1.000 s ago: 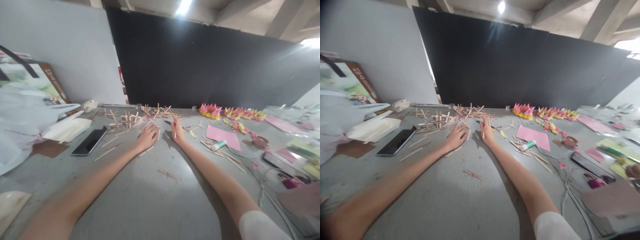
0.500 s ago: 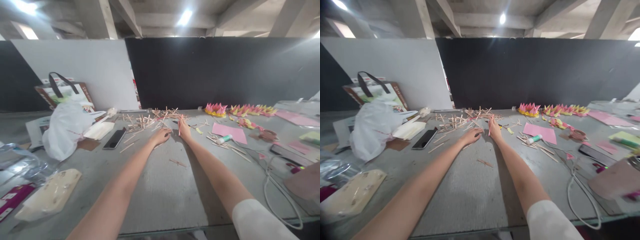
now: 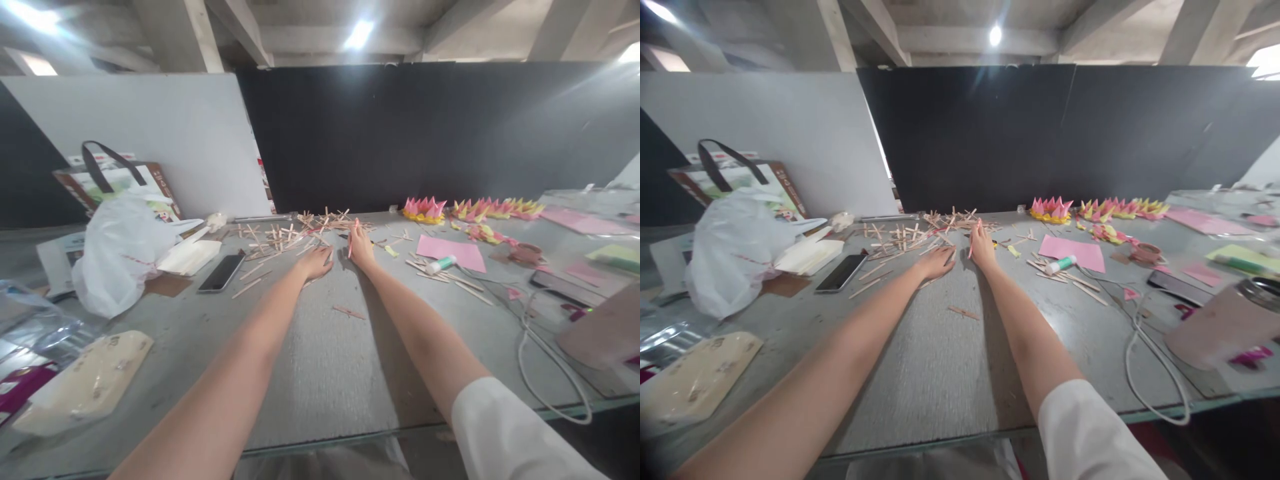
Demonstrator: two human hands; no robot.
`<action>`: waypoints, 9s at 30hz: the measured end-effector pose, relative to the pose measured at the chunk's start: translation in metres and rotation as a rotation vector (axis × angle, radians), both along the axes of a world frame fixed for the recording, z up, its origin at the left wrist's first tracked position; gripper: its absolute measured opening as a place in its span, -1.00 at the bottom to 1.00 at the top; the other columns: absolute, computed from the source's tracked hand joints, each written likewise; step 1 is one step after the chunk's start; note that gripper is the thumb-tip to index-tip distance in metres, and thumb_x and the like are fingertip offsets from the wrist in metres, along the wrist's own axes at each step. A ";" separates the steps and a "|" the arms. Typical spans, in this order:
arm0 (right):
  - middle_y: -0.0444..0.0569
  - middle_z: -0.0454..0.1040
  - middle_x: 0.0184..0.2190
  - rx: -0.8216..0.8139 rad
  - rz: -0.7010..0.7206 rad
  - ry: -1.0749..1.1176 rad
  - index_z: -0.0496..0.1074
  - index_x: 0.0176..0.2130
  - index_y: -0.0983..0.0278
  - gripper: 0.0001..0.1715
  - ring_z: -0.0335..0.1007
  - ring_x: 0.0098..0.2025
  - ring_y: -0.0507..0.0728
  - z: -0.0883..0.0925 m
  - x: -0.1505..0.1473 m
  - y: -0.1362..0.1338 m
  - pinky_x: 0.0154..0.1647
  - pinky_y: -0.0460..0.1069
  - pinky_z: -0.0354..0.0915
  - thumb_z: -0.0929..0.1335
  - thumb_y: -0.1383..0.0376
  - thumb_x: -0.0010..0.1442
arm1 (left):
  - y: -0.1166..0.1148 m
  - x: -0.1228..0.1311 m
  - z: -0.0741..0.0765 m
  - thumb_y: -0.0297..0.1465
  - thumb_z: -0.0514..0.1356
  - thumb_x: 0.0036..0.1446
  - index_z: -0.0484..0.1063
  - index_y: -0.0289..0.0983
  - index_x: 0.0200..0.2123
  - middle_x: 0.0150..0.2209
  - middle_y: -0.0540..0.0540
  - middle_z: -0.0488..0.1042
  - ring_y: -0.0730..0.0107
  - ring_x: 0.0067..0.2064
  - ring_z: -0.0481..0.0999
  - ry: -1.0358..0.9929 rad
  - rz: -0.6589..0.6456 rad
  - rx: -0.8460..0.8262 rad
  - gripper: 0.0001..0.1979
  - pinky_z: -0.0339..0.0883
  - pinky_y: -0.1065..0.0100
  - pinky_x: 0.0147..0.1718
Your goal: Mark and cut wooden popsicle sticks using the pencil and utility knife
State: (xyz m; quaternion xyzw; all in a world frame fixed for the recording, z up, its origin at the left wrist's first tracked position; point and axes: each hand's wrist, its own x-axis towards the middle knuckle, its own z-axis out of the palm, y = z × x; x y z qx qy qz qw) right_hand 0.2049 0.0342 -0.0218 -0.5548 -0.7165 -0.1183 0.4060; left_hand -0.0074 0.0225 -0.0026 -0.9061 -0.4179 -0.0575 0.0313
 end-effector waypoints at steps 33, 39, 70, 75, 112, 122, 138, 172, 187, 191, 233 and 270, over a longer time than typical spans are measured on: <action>0.31 0.08 0.50 0.175 0.144 -0.338 0.32 0.24 0.40 -0.54 0.12 0.46 0.39 0.109 0.045 0.039 0.41 0.39 0.14 0.22 0.45 0.40 | 0.034 0.014 0.016 -0.28 0.01 0.32 0.39 -0.11 0.35 0.42 -0.12 0.33 0.17 0.44 0.29 0.135 -0.245 -0.003 -0.43 -0.16 0.00 0.47; 0.35 0.07 0.50 0.127 0.164 -0.415 0.34 0.23 0.43 -0.54 0.18 0.42 0.41 0.089 0.040 0.045 0.37 0.35 0.18 0.22 0.48 0.38 | 0.032 -0.004 0.016 -0.27 0.00 0.34 0.34 -0.06 0.38 0.42 -0.09 0.33 0.19 0.46 0.25 0.066 -0.269 0.003 -0.43 -0.17 0.00 0.47; 0.13 0.61 -0.01 -0.093 0.492 0.018 0.47 0.05 0.19 -0.67 0.57 0.02 0.26 0.000 0.048 -0.156 0.06 0.14 0.44 0.18 0.26 0.49 | -0.154 0.006 0.001 -0.33 -0.05 0.47 0.51 -0.15 0.23 0.23 -0.14 0.56 0.16 0.30 0.44 -0.287 -0.070 -0.073 -0.56 0.08 0.04 0.36; 0.07 0.60 -0.20 -0.117 0.485 0.021 0.47 0.02 0.21 -0.66 0.55 -0.15 0.23 0.002 0.050 -0.158 -0.05 0.07 0.41 0.17 0.25 0.50 | -0.165 0.001 0.018 -0.42 0.13 0.33 0.52 -0.15 0.22 0.16 -0.13 0.59 0.11 0.23 0.47 -0.381 -0.068 -0.051 -0.57 0.22 0.03 0.30; -0.08 0.62 -0.32 -0.679 0.898 0.734 0.36 -0.09 0.21 -0.64 0.52 -0.41 0.05 0.007 0.036 -0.168 -0.33 -0.06 0.39 0.44 0.02 0.33 | -0.157 -0.008 0.001 -0.09 0.02 0.46 0.38 -0.13 0.32 0.45 -0.17 0.26 -0.03 0.53 0.02 -0.220 0.009 -0.123 -0.50 -0.05 -0.15 0.43; 0.05 0.66 -0.27 -0.850 0.965 0.861 0.58 -0.17 0.31 -0.68 0.56 -0.41 0.09 0.015 0.040 -0.168 -0.29 -0.01 0.46 0.43 0.10 0.28 | -0.152 -0.010 -0.001 -0.33 -0.07 0.45 0.25 -0.23 0.41 0.47 -0.17 0.23 0.14 0.54 0.04 -0.242 0.041 -0.132 -0.47 -0.05 0.03 0.47; 0.07 0.69 -0.28 -0.893 0.949 0.846 0.54 -0.25 0.31 -0.54 0.61 -0.41 0.08 0.016 0.040 -0.169 -0.37 -0.06 0.48 0.52 -0.05 0.22 | -0.157 -0.013 0.007 0.12 -0.06 0.40 0.17 -0.03 0.48 0.54 -0.18 0.05 -0.03 0.54 0.03 -0.117 0.099 -0.220 -0.29 -0.20 -0.18 0.45; 0.03 0.68 -0.34 -0.900 0.891 0.859 0.52 -0.28 0.28 -0.84 0.58 -0.46 0.06 0.011 0.036 -0.163 -0.43 -0.08 0.43 0.38 0.23 0.21 | -0.158 -0.013 0.004 0.10 0.06 0.37 0.32 -0.06 0.32 0.49 -0.25 0.17 -0.03 0.51 0.12 -0.162 0.129 -0.172 -0.40 -0.02 -0.19 0.39; 0.02 0.66 -0.37 -0.905 0.887 0.846 0.51 -0.30 0.28 -0.85 0.53 -0.48 0.06 0.013 0.035 -0.164 -0.44 -0.07 0.42 0.34 0.29 0.21 | -0.156 -0.013 0.002 0.11 0.04 0.36 0.29 -0.06 0.36 0.49 -0.25 0.17 -0.09 0.50 0.12 -0.180 0.119 -0.186 -0.36 -0.04 -0.21 0.40; 0.02 0.66 -0.36 -0.895 0.883 0.845 0.52 -0.29 0.29 -0.85 0.55 -0.48 0.06 0.012 0.036 -0.162 -0.46 -0.07 0.41 0.33 0.30 0.21 | -0.156 -0.014 0.002 0.11 0.02 0.36 0.29 -0.06 0.36 0.49 -0.24 0.17 -0.08 0.50 0.12 -0.175 0.112 -0.181 -0.36 -0.04 -0.20 0.41; 0.00 0.65 -0.40 -0.897 0.882 0.805 0.47 -0.31 0.28 -0.88 0.55 -0.49 0.05 0.010 0.035 -0.160 -0.46 -0.09 0.39 0.34 0.28 0.20 | -0.159 -0.012 0.002 0.06 -0.02 0.41 0.24 -0.11 0.41 0.50 -0.23 0.14 -0.03 0.51 0.10 -0.110 0.129 -0.163 -0.35 -0.04 -0.16 0.41; -0.07 0.62 -0.46 -0.842 0.870 0.764 0.49 -0.28 0.26 -0.85 0.51 -0.53 0.01 0.009 0.032 -0.161 -0.52 -0.13 0.32 0.35 0.25 0.18 | -0.164 -0.009 0.008 0.03 -0.05 0.42 0.20 -0.11 0.42 0.52 -0.25 0.11 -0.02 0.52 0.08 -0.087 0.139 -0.172 -0.36 -0.04 -0.15 0.42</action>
